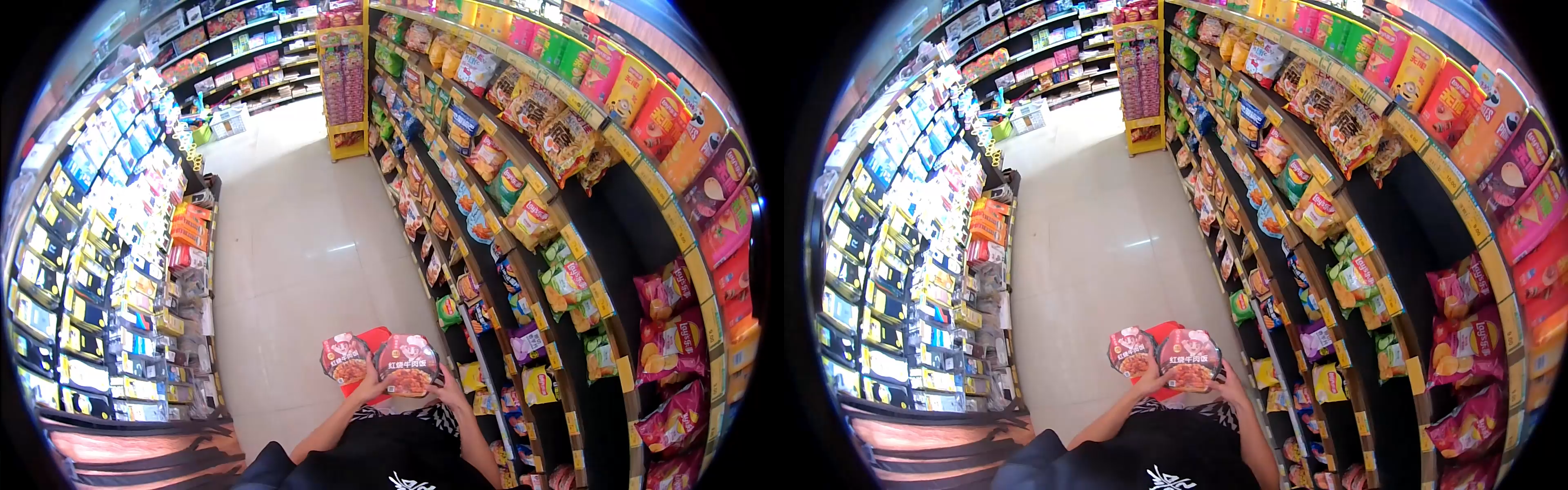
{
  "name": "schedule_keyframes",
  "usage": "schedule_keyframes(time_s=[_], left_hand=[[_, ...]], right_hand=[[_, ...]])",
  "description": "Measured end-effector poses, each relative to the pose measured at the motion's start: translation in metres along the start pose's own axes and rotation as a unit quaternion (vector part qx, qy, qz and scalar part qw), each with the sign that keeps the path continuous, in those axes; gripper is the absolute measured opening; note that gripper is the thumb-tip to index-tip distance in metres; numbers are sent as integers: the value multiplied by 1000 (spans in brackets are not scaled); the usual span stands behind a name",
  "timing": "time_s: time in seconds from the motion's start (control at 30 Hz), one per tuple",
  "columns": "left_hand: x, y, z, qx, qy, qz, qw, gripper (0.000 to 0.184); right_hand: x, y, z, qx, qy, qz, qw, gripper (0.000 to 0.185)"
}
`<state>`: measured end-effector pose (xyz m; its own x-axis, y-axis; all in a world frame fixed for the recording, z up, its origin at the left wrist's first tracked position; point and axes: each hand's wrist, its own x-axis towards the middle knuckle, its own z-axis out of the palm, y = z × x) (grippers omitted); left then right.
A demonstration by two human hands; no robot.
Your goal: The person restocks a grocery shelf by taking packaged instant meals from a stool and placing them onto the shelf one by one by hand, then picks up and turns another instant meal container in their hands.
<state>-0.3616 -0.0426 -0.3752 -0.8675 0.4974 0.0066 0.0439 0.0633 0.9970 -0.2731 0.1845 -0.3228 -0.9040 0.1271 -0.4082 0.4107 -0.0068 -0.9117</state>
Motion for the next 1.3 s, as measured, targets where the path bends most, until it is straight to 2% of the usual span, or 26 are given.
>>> schedule_keyframes(time_s=[0.07,0.17,0.2,0.3,0.33,0.43,0.53,0.63,0.67,0.77,0.8,0.9,0.93,1.03,1.07,1.17,1.2,1.3], left_hand=[[1,11,-9,-23,-47,-42,998,79],[-6,23,-11,11,-34,-98,995,70],[-5,20,-10,7,-31,-77,996,70],[4,25,-8,10,-37,-2,999,69],[3,34,-6,-67,-46,-68,994,70],[-2,25,-7,-61,-47,-126,989,71],[-3,-1,-13,128,-41,19,991,69],[-14,32,-16,94,-31,43,994,66],[-16,42,-19,72,-48,20,996,69],[-25,85,-28,23,-81,-4,996,70],[-28,105,-29,-4,-83,-15,996,74],[-34,112,-27,-183,-99,-9,978,79],[-37,114,-24,-216,-93,-46,971,93],[-22,158,-18,-239,-106,16,965,106],[-22,163,-16,-257,-95,-21,962,120],[-16,190,-20,-284,-121,-52,950,131],[-16,202,-21,-283,-129,-70,948,137],[-11,210,-24,-241,-184,-14,953,139]], right_hand=[[-7,-4,2,-33,10,-13,999,82],[-6,4,2,-13,-9,-11,1000,83],[-6,6,2,25,-17,1,1000,83],[-7,15,0,-3,27,-24,999,82],[1,30,-8,-13,-22,-97,995,83],[4,45,-13,-22,-28,-87,996,82],[-3,48,-18,-57,-25,-76,995,80],[-29,40,-15,-13,-32,-42,998,77],[-45,32,-11,15,-36,-29,999,76],[-93,-23,2,-46,17,-88,995,69],[-102,-34,3,-27,11,-99,995,68],[-119,-68,6,-212,76,-205,952,71],[-118,-60,7,-147,85,-184,968,77],[-116,-60,7,-177,126,-248,944,78],[-112,-63,6,-148,117,-274,943,87],[-116,-83,1,-124,94,-324,933,93],[-117,-77,3,-62,93,-312,943,103],[-126,-94,7,-17,75,-312,947,114]])
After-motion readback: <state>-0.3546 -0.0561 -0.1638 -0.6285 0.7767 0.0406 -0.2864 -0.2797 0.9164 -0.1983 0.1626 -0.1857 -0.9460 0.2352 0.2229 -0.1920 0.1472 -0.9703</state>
